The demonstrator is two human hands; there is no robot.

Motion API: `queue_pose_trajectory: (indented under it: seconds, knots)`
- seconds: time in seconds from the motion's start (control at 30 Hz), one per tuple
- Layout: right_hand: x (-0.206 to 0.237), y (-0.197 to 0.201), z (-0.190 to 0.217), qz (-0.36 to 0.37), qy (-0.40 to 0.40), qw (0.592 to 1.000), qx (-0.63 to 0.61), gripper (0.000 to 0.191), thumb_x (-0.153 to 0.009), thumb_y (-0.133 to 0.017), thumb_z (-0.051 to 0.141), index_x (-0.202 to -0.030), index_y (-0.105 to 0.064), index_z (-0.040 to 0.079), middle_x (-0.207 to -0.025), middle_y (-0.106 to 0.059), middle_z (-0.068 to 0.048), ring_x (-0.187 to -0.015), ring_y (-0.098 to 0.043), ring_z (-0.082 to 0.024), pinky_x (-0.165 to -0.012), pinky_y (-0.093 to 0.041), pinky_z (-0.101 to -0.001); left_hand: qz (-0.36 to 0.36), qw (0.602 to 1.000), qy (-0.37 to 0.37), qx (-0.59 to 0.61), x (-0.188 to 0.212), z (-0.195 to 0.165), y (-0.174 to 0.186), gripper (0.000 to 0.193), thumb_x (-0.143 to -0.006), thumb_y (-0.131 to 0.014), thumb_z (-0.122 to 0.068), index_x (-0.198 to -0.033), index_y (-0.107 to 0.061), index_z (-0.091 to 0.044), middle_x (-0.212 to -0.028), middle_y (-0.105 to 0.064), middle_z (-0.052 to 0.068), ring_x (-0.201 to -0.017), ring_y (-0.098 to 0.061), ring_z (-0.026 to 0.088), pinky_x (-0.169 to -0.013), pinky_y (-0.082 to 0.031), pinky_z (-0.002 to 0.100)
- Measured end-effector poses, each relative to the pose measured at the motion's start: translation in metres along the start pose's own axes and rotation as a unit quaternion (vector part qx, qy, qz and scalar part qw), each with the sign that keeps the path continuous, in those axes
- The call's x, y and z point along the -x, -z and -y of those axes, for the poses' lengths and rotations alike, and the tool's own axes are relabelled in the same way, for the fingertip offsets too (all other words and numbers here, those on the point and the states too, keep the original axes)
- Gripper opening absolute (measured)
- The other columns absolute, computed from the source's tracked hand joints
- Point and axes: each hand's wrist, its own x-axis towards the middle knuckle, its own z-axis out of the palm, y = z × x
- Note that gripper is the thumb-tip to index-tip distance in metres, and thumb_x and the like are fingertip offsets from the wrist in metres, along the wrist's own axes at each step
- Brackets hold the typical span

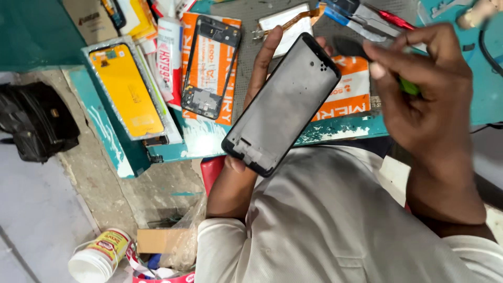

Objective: The person tests a smartphone's touchscreen and dialer, then opens the phone and works on its internal board and battery. They separate the screen from the frame, then apply polish from a tube onto a cloth and rub the screen surface.

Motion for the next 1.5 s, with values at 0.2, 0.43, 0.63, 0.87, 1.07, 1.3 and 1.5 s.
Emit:
queue_pose_trajectory:
  seconds: [0.2, 0.43, 0.63, 0.87, 1.07, 1.3, 1.5]
  knots:
    - [-0.003, -0.004, 0.002, 0.012, 0.05, 0.996, 0.08, 0.028, -0.101, -0.071, -0.007, -0.127, -0.074, 0.004, -0.113, -0.054, -0.016, -0.069, -0.053, -0.015, -0.062, -0.042, -0.0279, -0.057, 0.975, -0.024, -0.214, -0.002, -0.008, -0.013, 0.085, -0.101, -0.059, -0.001, -0.167, -0.006, -0.015, -0.151, -0.044, 0.026, -0.135, -0.051, 0.035, -0.118, -0.042, 0.051]
    - [0.011, 0.013, 0.011, 0.013, 0.028, 0.992, 0.119, 0.027, -0.112, -0.064, -0.011, -0.134, -0.071, 0.002, -0.126, -0.053, -0.017, -0.083, -0.062, -0.014, -0.071, -0.047, -0.0255, 0.047, 0.958, -0.065, -0.274, -0.016, -0.014, -0.02, 0.058, -0.113, -0.056, -0.008, -0.162, -0.023, -0.007, -0.15, -0.056, 0.011, -0.141, -0.057, 0.019, -0.13, -0.039, 0.034]
    - [-0.005, -0.014, -0.001, -0.025, 0.072, 0.995, 0.068, 0.028, -0.114, -0.068, -0.011, -0.138, -0.071, 0.002, -0.12, -0.051, -0.016, -0.082, -0.061, -0.017, -0.072, -0.048, -0.0272, 0.122, 0.573, -0.116, -0.802, -0.021, -0.02, -0.018, 0.04, -0.106, -0.057, -0.009, -0.144, -0.045, -0.005, -0.143, -0.059, 0.008, -0.136, -0.057, 0.019, -0.126, -0.041, 0.034]
    - [-0.022, -0.008, 0.031, 0.104, 0.178, 0.968, 0.141, 0.045, -0.075, -0.074, -0.014, -0.116, -0.077, 0.005, -0.111, -0.057, -0.017, -0.079, -0.064, -0.024, -0.066, -0.053, -0.0366, 0.05, 0.908, -0.014, -0.417, -0.016, -0.001, 0.003, 0.044, -0.112, -0.058, -0.009, -0.152, -0.042, -0.002, -0.147, -0.057, 0.008, -0.132, -0.056, 0.016, -0.121, -0.045, 0.032]
    - [-0.051, -0.005, 0.047, 0.103, 0.296, 0.947, 0.066, 0.027, -0.084, -0.085, -0.001, -0.108, -0.078, 0.008, -0.106, -0.056, -0.012, -0.095, -0.062, -0.026, -0.078, -0.052, -0.0362, 0.043, 0.902, 0.002, -0.43, -0.014, 0.0, 0.004, 0.046, -0.11, -0.058, -0.01, -0.152, -0.041, -0.002, -0.145, -0.058, 0.009, -0.131, -0.057, 0.017, -0.121, -0.046, 0.032]
    - [-0.059, -0.018, 0.051, 0.131, 0.281, 0.95, 0.041, 0.018, -0.08, -0.09, 0.016, -0.092, -0.079, 0.007, -0.094, -0.059, -0.009, -0.078, -0.06, -0.021, -0.068, -0.044, -0.0382, 0.04, 0.899, 0.011, -0.435, -0.015, -0.004, -0.001, 0.049, -0.109, -0.059, -0.011, -0.153, -0.041, -0.002, -0.143, -0.059, 0.01, -0.13, -0.058, 0.017, -0.12, -0.046, 0.032]
    - [-0.061, -0.002, 0.018, 0.142, 0.228, 0.963, 0.004, 0.018, -0.087, -0.087, 0.012, -0.102, -0.078, 0.006, -0.094, -0.057, -0.006, -0.082, -0.058, -0.023, -0.07, -0.043, -0.0331, 0.038, 0.899, 0.023, -0.436, -0.015, -0.005, -0.007, 0.051, -0.107, -0.059, -0.012, -0.154, -0.04, -0.002, -0.141, -0.06, 0.01, -0.129, -0.059, 0.017, -0.12, -0.046, 0.032]
